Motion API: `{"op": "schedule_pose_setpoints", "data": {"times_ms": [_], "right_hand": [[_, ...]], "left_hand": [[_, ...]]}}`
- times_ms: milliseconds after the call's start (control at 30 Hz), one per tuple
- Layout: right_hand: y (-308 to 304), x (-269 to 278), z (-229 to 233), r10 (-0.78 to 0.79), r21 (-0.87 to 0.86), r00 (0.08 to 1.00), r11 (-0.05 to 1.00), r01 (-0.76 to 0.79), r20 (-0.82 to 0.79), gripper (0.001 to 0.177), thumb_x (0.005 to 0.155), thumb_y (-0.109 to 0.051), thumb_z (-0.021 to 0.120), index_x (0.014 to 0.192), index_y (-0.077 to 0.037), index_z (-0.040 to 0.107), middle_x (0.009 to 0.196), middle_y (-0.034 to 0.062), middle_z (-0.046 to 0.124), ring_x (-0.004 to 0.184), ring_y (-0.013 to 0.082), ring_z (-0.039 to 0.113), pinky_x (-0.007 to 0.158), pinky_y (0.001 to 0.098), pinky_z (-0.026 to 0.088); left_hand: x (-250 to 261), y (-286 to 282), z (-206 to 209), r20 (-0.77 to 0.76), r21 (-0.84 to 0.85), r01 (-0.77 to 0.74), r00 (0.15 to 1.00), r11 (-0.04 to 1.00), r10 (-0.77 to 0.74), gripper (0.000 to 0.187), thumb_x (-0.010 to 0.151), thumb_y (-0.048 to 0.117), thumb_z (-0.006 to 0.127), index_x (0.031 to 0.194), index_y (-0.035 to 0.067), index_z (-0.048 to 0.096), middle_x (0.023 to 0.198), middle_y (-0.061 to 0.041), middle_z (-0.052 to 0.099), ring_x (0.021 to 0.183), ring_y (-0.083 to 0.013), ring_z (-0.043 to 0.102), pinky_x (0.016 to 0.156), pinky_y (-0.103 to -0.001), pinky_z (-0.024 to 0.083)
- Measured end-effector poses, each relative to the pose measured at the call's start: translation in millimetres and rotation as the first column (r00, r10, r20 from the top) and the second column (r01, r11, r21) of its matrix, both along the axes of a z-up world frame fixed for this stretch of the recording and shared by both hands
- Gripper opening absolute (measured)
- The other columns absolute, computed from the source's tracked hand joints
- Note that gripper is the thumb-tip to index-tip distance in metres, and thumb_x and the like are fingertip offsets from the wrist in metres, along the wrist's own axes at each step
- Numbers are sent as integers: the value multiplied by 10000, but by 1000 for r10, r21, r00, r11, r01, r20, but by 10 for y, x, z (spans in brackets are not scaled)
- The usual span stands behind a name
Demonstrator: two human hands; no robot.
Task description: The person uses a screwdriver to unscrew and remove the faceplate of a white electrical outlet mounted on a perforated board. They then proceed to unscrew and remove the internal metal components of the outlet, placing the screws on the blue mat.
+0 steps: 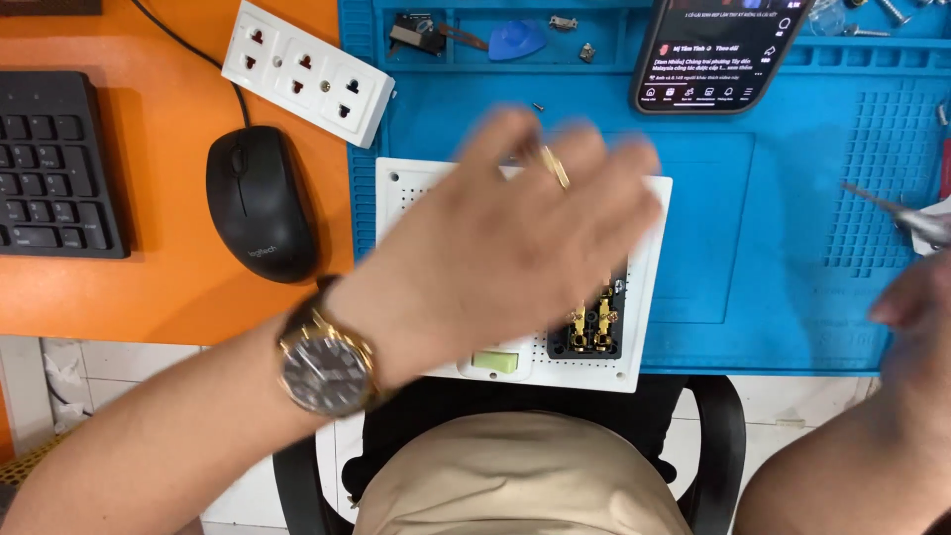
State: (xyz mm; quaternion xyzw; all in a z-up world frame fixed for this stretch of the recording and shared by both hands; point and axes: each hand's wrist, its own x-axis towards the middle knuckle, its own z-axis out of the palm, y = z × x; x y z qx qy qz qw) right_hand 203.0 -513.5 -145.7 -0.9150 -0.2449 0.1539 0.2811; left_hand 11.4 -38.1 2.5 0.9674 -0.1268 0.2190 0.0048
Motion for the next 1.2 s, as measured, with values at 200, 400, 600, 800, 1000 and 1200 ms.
{"op": "schedule_pose_setpoints", "data": {"times_ms": [200,400,600,800,1000,1200], "right_hand": [[1357,-581,799,26,352,995,934,-59,98,266,1321,-113,562,1415,137,562,1409,312,602,784,304,630,678,326,478],[1638,-728,936,68,430,992,897,-106,102,138,1251,39,628,1276,167,585,1294,353,620,753,324,652,678,326,503],[1648,-742,975,104,407,989,903,-138,105,148,1232,43,615,1274,184,596,1251,363,624,751,337,668,705,352,531],[1589,-859,962,32,438,995,896,-71,98,252,1249,-81,576,1281,169,580,1199,348,608,796,365,697,744,353,522],[1701,-914,998,103,466,989,874,-139,102,160,1194,8,599,1216,165,574,1135,345,634,730,339,683,721,352,545],[1823,-1005,1105,137,447,980,874,-188,143,144,1171,36,611,1181,178,588,1120,357,637,735,352,684,701,361,552]], "left_hand": [[345,418,-166,-73,73,-148,985,986,154,206,941,0,691,941,156,557,1058,-26,527,901,-226,535,694,-362,445],[484,471,-392,3,153,-128,992,980,129,331,887,-5,812,809,170,542,1003,0,543,870,-216,559,606,-351,428],[288,504,-198,-42,166,-169,983,971,178,292,847,-35,752,862,202,582,1018,17,510,899,-222,533,637,-358,401],[-395,356,56,-87,-45,-151,985,987,147,127,1144,270,707,1173,146,714,1214,-54,608,1063,-259,579,890,-422,450],[-808,127,-130,-130,-42,-134,983,990,128,724,1093,740,439,1391,143,720,1381,-53,713,1226,-253,677,988,-446,523],[-859,-86,-208,-73,140,-213,972,967,225,880,1089,857,399,1462,109,674,1419,-134,712,1180,-266,755,1067,-454,563]]}}
